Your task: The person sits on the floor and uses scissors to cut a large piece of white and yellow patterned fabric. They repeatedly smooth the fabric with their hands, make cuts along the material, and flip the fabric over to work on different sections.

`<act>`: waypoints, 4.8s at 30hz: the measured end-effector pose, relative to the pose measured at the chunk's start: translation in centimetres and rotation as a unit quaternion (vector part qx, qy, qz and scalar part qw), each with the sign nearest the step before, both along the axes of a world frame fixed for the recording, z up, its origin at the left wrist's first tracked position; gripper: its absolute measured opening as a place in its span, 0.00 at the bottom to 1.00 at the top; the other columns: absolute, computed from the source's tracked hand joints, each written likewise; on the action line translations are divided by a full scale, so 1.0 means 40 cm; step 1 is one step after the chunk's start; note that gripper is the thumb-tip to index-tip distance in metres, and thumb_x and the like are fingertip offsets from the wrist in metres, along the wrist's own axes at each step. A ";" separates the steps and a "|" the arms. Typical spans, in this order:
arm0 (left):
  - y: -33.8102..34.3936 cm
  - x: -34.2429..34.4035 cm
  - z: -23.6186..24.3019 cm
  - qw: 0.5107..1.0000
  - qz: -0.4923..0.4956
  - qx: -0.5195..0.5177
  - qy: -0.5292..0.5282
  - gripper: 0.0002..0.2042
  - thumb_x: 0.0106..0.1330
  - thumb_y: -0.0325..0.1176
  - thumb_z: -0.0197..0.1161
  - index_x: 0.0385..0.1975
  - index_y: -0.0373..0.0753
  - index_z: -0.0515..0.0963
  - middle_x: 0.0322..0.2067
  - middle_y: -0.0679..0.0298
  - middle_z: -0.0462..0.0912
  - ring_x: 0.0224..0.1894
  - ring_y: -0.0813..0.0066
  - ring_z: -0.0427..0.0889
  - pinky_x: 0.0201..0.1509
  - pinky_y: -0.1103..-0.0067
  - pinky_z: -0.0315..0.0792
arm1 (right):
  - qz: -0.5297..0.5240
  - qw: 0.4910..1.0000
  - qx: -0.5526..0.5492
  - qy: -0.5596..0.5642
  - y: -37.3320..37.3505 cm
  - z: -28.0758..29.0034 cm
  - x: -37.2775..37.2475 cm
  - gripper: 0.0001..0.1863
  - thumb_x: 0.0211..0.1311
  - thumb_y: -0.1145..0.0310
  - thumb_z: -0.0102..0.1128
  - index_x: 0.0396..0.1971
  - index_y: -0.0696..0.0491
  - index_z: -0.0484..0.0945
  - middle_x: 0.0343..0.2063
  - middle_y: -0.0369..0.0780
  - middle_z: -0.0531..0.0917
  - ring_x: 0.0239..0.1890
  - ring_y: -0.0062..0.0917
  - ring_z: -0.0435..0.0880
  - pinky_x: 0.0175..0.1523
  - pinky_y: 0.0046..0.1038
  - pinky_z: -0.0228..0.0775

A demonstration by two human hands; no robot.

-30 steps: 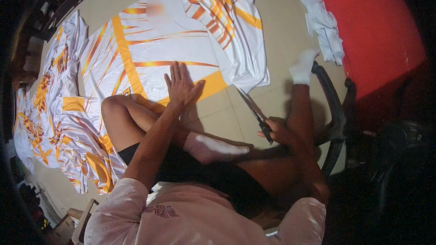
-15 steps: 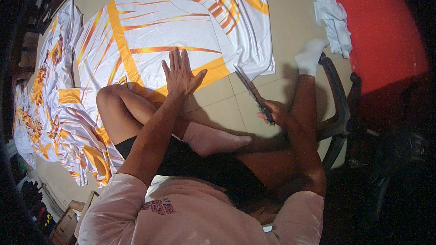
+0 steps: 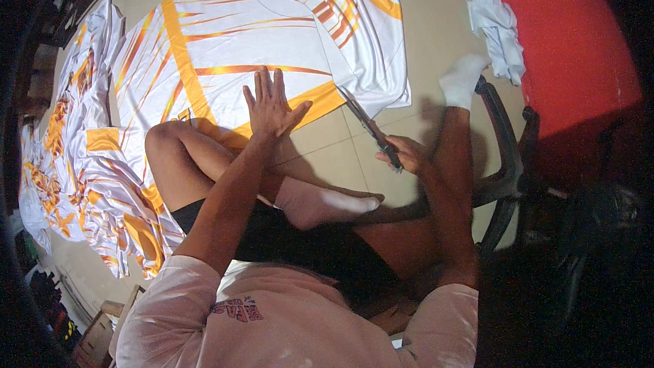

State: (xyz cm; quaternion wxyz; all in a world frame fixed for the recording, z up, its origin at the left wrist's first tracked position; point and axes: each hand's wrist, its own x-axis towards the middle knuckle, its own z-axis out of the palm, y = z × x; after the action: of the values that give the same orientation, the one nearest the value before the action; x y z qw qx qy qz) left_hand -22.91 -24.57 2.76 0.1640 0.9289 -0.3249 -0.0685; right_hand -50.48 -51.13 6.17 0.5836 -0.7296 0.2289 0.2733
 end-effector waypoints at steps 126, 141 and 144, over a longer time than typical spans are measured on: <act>0.019 0.003 -0.014 1.000 -0.007 -0.016 0.010 0.63 0.50 0.81 0.56 0.78 0.38 0.49 0.79 0.45 0.39 0.81 0.44 0.37 0.77 0.39 0.29 | -0.246 0.967 -0.058 -0.031 0.257 -0.011 0.138 0.20 0.62 0.57 0.74 0.22 0.52 0.73 0.17 0.29 0.73 0.21 0.13 0.69 0.27 0.24 0.63; 0.012 0.003 0.008 0.999 -0.006 0.002 0.031 0.61 0.51 0.80 0.56 0.78 0.39 0.49 0.79 0.46 0.41 0.81 0.46 0.37 0.77 0.40 0.28 | -0.272 0.961 -0.006 -0.040 0.266 0.006 0.162 0.20 0.61 0.55 0.75 0.25 0.51 0.74 0.18 0.29 0.73 0.19 0.13 0.70 0.24 0.24 0.64; 0.018 0.006 0.020 0.999 -0.008 0.029 0.046 0.60 0.55 0.80 0.52 0.79 0.41 0.47 0.79 0.48 0.38 0.82 0.51 0.33 0.78 0.43 0.24 | -0.286 0.958 0.030 -0.002 0.273 0.061 0.211 0.18 0.63 0.54 0.73 0.29 0.50 0.75 0.18 0.29 0.73 0.18 0.13 0.70 0.23 0.23 0.65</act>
State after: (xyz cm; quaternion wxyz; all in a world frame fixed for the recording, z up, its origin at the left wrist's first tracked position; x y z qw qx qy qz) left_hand -22.67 -23.87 3.55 0.1514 0.9264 -0.3226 -0.1215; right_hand -42.06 -40.20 8.60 0.6591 -0.6165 0.4189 0.1002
